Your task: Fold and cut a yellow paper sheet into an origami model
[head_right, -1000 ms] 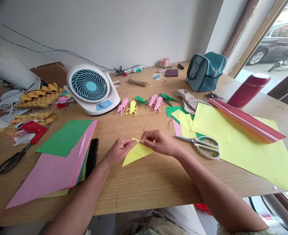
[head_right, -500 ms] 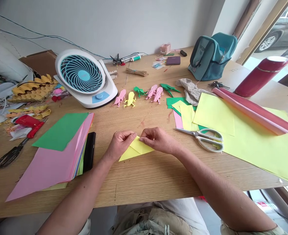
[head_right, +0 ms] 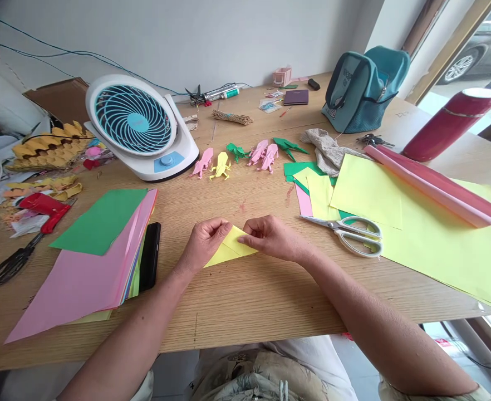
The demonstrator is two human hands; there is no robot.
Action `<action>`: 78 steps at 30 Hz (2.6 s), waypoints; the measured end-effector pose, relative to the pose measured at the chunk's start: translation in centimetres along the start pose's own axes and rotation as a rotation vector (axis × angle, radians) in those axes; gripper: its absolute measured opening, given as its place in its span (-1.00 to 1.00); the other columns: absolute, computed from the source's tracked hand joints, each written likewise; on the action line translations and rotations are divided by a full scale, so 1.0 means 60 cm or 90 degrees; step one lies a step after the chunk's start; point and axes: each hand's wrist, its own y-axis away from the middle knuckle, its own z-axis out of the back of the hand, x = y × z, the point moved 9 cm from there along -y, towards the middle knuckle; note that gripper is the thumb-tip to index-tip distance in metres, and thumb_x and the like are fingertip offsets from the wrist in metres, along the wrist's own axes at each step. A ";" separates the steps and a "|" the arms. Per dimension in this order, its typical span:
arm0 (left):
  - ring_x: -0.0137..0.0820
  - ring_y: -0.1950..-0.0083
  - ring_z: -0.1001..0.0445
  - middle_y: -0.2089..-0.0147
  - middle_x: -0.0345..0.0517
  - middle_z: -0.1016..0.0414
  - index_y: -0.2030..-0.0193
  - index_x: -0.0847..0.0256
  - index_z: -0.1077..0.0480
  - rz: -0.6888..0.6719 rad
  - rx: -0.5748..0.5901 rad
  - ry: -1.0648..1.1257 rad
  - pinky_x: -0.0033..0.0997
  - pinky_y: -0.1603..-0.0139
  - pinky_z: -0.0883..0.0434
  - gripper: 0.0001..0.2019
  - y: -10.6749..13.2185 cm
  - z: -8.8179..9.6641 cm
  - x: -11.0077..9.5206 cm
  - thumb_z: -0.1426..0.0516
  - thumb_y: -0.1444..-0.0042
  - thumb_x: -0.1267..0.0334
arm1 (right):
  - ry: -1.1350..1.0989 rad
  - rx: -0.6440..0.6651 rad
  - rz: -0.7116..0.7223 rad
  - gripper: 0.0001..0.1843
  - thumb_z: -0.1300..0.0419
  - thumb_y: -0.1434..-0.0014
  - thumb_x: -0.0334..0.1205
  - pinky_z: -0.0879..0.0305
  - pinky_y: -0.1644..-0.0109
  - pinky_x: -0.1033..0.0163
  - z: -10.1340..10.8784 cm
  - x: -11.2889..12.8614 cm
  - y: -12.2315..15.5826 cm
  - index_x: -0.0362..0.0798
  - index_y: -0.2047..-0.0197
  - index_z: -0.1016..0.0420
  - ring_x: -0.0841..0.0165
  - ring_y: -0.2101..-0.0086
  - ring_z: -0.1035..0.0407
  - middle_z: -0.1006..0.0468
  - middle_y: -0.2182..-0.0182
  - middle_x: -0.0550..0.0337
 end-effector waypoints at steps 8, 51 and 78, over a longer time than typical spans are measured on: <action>-0.52 0.51 -0.31 0.50 -0.24 -0.40 0.30 0.29 -0.46 0.167 0.120 0.174 -0.54 0.48 -0.28 -0.64 0.002 -0.026 0.055 -0.29 0.00 -0.01 | -0.024 -0.121 0.004 -0.52 -0.19 -0.16 0.20 0.10 0.50 0.33 0.037 -0.004 0.002 -0.08 0.46 -0.32 0.51 0.54 -0.02 -0.18 0.57 0.36; -0.51 0.55 -0.30 0.60 -0.20 -0.39 0.56 0.27 -0.44 0.120 0.062 0.181 -0.54 0.54 -0.15 -0.58 -0.003 -0.001 0.048 -0.22 -0.06 -0.08 | -0.098 -0.007 -0.066 -0.67 -0.30 -0.08 0.00 0.02 0.48 0.34 -0.019 -0.040 -0.010 -0.13 0.27 -0.49 0.50 0.52 -0.08 -0.34 0.51 0.32; -0.55 0.56 -0.25 0.59 -0.23 -0.35 0.51 0.31 -0.44 0.136 -0.014 0.245 -0.54 0.52 -0.14 -0.56 -0.007 0.031 0.059 -0.26 -0.01 -0.10 | -0.176 0.126 -0.097 -0.37 -0.13 -0.20 0.29 -0.13 0.64 0.41 -0.027 -0.023 0.017 -0.21 0.27 -0.58 0.52 0.72 -0.28 -0.62 0.55 0.09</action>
